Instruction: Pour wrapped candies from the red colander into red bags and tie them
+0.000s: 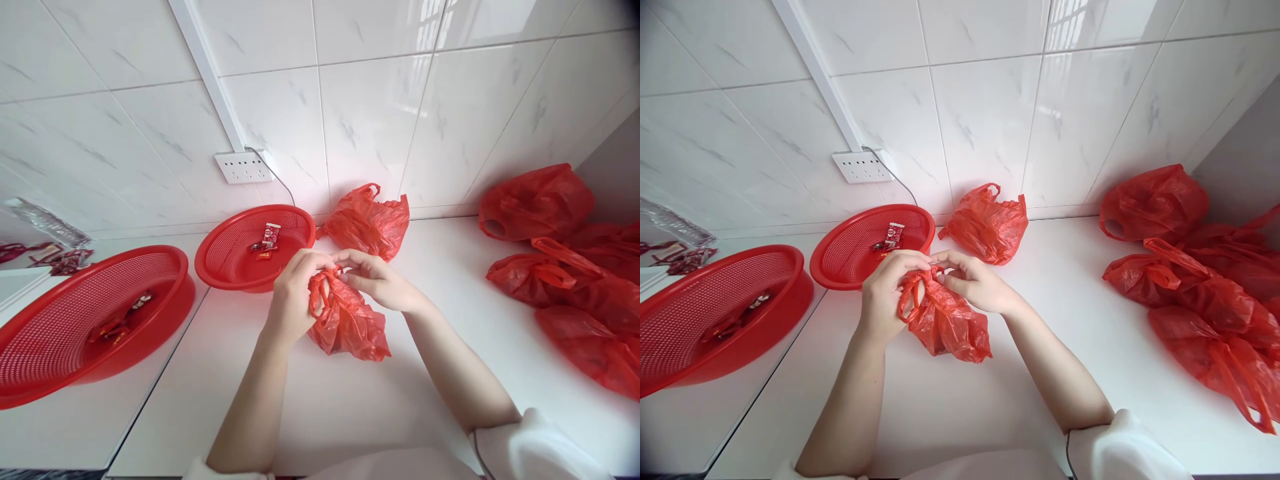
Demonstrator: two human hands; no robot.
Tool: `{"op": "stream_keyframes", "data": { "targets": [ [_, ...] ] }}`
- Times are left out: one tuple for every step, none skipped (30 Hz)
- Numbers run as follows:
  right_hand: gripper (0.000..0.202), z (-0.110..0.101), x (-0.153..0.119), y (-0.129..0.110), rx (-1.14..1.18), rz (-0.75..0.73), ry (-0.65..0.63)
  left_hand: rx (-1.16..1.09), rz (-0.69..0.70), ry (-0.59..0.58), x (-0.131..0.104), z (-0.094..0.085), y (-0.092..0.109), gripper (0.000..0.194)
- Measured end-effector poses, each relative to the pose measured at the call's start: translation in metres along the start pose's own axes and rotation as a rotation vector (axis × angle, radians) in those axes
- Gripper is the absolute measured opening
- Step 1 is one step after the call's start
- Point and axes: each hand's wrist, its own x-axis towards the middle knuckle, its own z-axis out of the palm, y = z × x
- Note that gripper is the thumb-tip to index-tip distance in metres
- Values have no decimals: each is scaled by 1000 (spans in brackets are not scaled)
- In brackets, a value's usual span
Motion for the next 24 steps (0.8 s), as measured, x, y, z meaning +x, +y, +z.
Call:
{"op": "stream_keyframes", "data": {
  "targets": [
    [24,-1,0,0,0,-8,25,3,33,49,0,0,-1,20],
    [21,-2,1,0,3,-16,62,-1,61,66,0,0,-3,18],
    [19,-4,1,0,7,-25,106,-10,81,61,0,-2,-4,17],
    [16,-6,0,0,16,-37,154,-28,97,33,0,-3,-5,17],
    [13,-9,0,-1,39,-44,194,-49,109,-6,-1,-5,-7,18],
    [11,-11,-1,-2,86,-42,222,-68,120,-43,-2,-7,-8,21],
    [10,-14,-2,-4,159,-23,234,-78,139,-69,-2,-8,-9,24],
    [9,-17,-3,-6,250,8,231,-73,164,-81,-3,-9,-10,28],
    [9,-20,-5,-8,342,46,222,-55,189,-82,-3,-9,-10,31],
    [9,-23,-6,-10,418,83,214,-28,209,-81,-3,-9,-11,34],
    [10,-26,-7,-12,465,113,212,0,223,-78,-3,-9,-11,34],
    [10,-28,-8,-14,482,129,219,29,229,-80,-2,-9,-12,32],
    [11,-30,-9,-17,474,135,235,59,226,-86,-1,-10,-12,27],
    [15,-32,-10,-19,445,132,262,93,214,-93,0,-12,-12,21],
    [21,-34,-11,-21,400,125,302,133,197,-96,1,-14,-12,15],
    [28,-37,-12,-23,342,119,356,174,179,-91,2,-18,-12,16],
    [35,-41,-14,-25,277,113,420,210,160,-85,3,-22,-12,23],
    [41,-47,-17,-27,211,108,488,235,138,-86,3,-28,-11,29],
    [45,-53,-20,-29,147,102,553,242,117,-96,4,-34,-11,35],
    [49,-61,-24,-31,89,96,612,233,95,-115,3,-41,-10,38],
    [52,-69,-29,-33,38,88,666,209,69,-145,2,-48,-10,40],
    [55,-77,-34,-35,-6,74,716,175,38,-180,1,-55,-9,41],
    [56,-85,-39,-37,-43,59,763,137,6,-213,0,-61,-8,42],
    [56,-92,-43,-38,-73,44,805,100,-24,-239,-1,-67,-8,42]
  ]
}}
